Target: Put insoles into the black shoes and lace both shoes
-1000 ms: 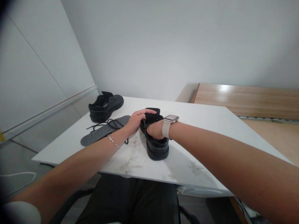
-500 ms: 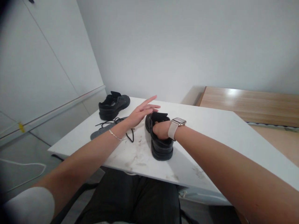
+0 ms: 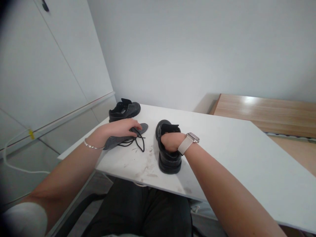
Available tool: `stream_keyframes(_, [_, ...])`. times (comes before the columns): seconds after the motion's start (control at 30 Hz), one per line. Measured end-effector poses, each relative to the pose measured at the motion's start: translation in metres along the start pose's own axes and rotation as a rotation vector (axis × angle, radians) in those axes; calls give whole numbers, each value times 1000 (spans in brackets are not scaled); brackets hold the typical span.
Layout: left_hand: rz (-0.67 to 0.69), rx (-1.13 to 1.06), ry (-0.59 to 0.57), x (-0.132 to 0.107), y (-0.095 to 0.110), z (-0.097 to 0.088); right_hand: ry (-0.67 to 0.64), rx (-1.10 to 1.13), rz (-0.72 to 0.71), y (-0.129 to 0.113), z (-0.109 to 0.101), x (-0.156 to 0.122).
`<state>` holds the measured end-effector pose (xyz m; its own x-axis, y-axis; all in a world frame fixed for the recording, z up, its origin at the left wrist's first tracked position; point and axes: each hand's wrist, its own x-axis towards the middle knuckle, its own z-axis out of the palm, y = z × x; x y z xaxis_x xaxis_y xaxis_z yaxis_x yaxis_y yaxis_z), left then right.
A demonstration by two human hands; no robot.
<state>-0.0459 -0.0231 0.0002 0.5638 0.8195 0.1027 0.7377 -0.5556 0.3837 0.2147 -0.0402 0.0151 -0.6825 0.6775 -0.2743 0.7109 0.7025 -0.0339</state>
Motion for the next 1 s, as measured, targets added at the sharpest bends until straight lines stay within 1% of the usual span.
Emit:
stream_keyframes(0.1, [17,101,-35,2,-1,9,-99,-38,9,-6,-6,-9])
stream_keyframes(0.17, [35,126,-59,4,0,12,-120,-41,20,-11,-9,-16])
stream_keyframes(0.23, [55,119,-65,6,0,13,-105,-26,35,-14,-12,-21])
stream_keyframes(0.33, [74,107,-59,6,-1,13,-47,8,74,-16,-15,-27])
stream_keyframes(0.43, [66,98,-7,4,-2,9,30,16,144,-19,-19,-37])
stream_keyframes(0.47, [63,95,17,3,-1,6,82,12,192,-20,-21,-40])
stream_keyframes(0.5, [65,85,47,2,2,2,163,13,244,-23,-23,-44])
stream_keyframes(0.53, [75,62,87,1,6,-2,272,28,285,-26,-25,-48])
stream_keyframes(0.6, [112,-31,194,-2,21,-12,562,129,301,-34,-28,-51])
stream_keyframes(0.67, [157,-168,314,-6,43,-21,842,309,207,-43,-28,-49])
stream_keyframes(0.7, [174,-238,361,-8,55,-26,941,411,143,-47,-27,-46])
stream_keyframes(0.73, [189,-299,395,-11,67,-30,997,518,78,-50,-25,-42])
stream_keyframes(0.77, [203,-358,427,-14,79,-33,1012,632,11,-53,-23,-38])
stream_keyframes(0.8, [218,-406,457,-17,90,-36,987,756,-57,-55,-20,-33])
stream_keyframes(0.83, [231,-437,490,-20,100,-38,932,890,-125,-57,-18,-29])
stream_keyframes(0.93, [268,-404,604,-28,118,-43,698,1238,-261,-63,-11,-23])
stream_keyframes(1.0, [326,-334,687,-30,122,-44,560,1367,-306,-69,-8,-23])
